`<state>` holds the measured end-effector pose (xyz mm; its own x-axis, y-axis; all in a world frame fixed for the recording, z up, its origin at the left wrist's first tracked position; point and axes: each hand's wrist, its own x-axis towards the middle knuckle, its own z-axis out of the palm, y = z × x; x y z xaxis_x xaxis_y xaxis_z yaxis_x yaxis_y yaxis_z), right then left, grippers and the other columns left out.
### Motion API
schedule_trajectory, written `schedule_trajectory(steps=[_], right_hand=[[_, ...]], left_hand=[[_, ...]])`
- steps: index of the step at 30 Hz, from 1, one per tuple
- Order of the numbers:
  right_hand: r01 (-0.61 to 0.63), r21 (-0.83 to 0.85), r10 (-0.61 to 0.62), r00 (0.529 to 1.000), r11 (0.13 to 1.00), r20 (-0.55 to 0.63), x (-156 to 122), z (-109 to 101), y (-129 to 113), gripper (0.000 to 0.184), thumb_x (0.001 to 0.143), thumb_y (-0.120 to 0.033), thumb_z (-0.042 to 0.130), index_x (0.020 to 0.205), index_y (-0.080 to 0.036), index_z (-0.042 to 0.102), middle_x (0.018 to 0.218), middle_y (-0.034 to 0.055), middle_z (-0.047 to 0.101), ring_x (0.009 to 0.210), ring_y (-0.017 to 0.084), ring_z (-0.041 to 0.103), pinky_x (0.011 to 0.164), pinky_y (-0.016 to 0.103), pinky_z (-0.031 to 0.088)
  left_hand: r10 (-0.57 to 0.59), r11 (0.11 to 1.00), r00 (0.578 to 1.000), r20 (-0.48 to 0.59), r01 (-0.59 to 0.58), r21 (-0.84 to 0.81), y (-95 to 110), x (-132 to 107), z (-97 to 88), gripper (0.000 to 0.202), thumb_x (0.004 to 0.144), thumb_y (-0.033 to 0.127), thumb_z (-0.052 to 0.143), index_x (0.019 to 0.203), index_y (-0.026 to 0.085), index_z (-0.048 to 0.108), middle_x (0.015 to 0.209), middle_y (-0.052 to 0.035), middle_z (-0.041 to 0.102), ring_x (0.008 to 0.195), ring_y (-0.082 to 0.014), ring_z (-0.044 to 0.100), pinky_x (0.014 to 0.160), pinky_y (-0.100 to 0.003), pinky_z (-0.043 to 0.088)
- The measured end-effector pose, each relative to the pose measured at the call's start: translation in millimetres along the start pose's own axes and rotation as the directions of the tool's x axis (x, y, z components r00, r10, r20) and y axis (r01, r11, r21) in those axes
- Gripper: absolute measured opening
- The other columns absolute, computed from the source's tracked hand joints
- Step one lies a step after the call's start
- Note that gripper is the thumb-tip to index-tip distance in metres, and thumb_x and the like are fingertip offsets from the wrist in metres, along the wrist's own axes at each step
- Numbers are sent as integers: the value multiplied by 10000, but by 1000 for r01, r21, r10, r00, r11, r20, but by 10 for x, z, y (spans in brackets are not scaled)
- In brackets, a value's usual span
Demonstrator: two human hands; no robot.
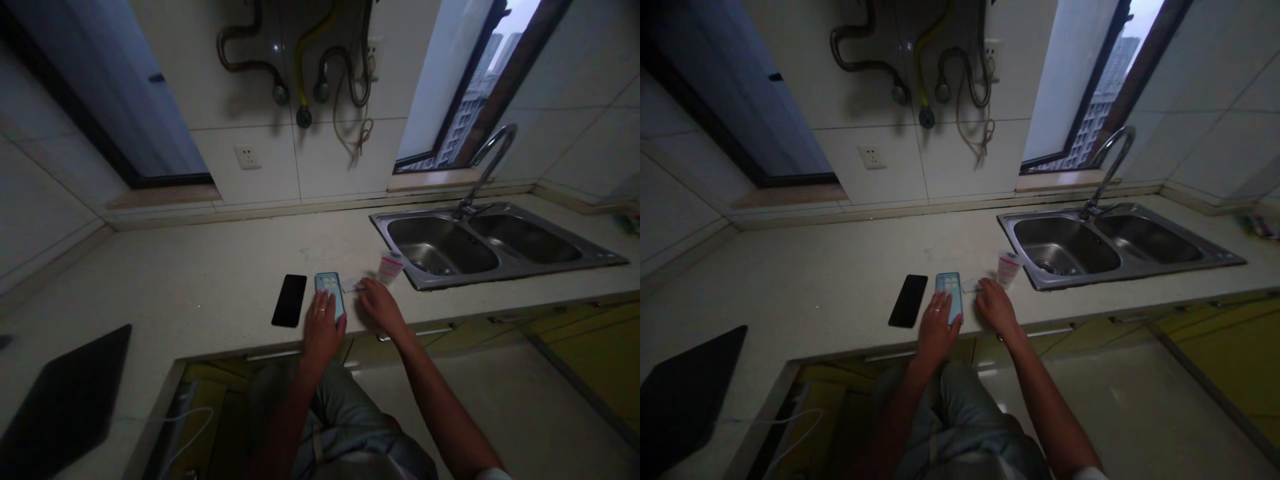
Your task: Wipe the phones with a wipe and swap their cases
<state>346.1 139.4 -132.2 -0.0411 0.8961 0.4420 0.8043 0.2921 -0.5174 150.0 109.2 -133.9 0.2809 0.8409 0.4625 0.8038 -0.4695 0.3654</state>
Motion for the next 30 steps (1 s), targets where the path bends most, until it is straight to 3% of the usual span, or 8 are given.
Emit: schedule_trajectory(steps=[3,9,13,16,19,21,26,30], right_hand=[[63,-44,-60,996,997,62,88,11,121,461,789,-112,543,1242,-153,622,1282,151,642,1190,292,583,1036,483,458],[32,-126,-16,992,992,123,100,-54,126,197,851,-145,559,925,-209,730,896,98,720,887,244,643,833,358,505],[-69,135,73,997,988,-23,23,-115,103,218,880,-285,550,967,-202,732,921,81,731,856,225,650,801,349,508],[-201,435,272,956,878,-107,-8,-137,68,360,866,-446,574,1055,-175,719,870,64,728,735,199,636,685,323,513],[-312,593,406,913,743,-29,-12,-132,60,458,812,-505,619,1081,-146,710,673,17,663,559,156,553,535,276,456],[-346,602,411,911,720,32,-22,-108,89,484,790,-509,629,1090,-136,700,650,11,655,545,157,553,524,280,459],[-265,457,316,948,849,-38,-110,-62,201,457,784,-462,618,1123,-160,675,950,90,734,813,224,681,750,387,555],[-152,337,211,966,929,-149,-185,-211,225,378,833,-435,593,1095,-178,685,1129,133,692,943,246,670,774,397,568]], left_hand=[[-4,999,998,65,1,45,-13,-37,88,457,953,359,501,1317,90,560,1449,-202,510,1439,-327,358,1160,-534,324],[34,999,997,76,-37,36,-43,-79,78,394,977,366,460,1267,146,611,1419,-158,555,1393,-289,440,1169,-540,312],[50,999,996,74,-49,-13,-70,-100,58,371,976,367,470,1238,154,626,1401,-142,576,1373,-274,467,1176,-539,308],[35,998,998,49,-32,-63,-88,-113,71,348,975,349,477,1230,166,625,1374,-120,600,1364,-254,475,1179,-521,319],[3,991,1000,22,0,-135,-104,-113,95,329,953,301,508,1230,162,620,1360,-114,607,1358,-238,477,1170,-484,353],[-47,982,999,16,49,-184,-110,-98,101,329,933,270,527,1228,160,620,1357,-117,603,1353,-234,479,1152,-458,387],[-196,948,980,-9,188,-256,-123,8,54,345,907,219,517,1232,157,615,1368,-127,576,1315,-226,505,1125,-412,424],[-209,949,977,-47,191,-253,-137,113,5,351,903,220,514,1239,170,599,1367,-128,562,1306,-224,501,1125,-416,420]])
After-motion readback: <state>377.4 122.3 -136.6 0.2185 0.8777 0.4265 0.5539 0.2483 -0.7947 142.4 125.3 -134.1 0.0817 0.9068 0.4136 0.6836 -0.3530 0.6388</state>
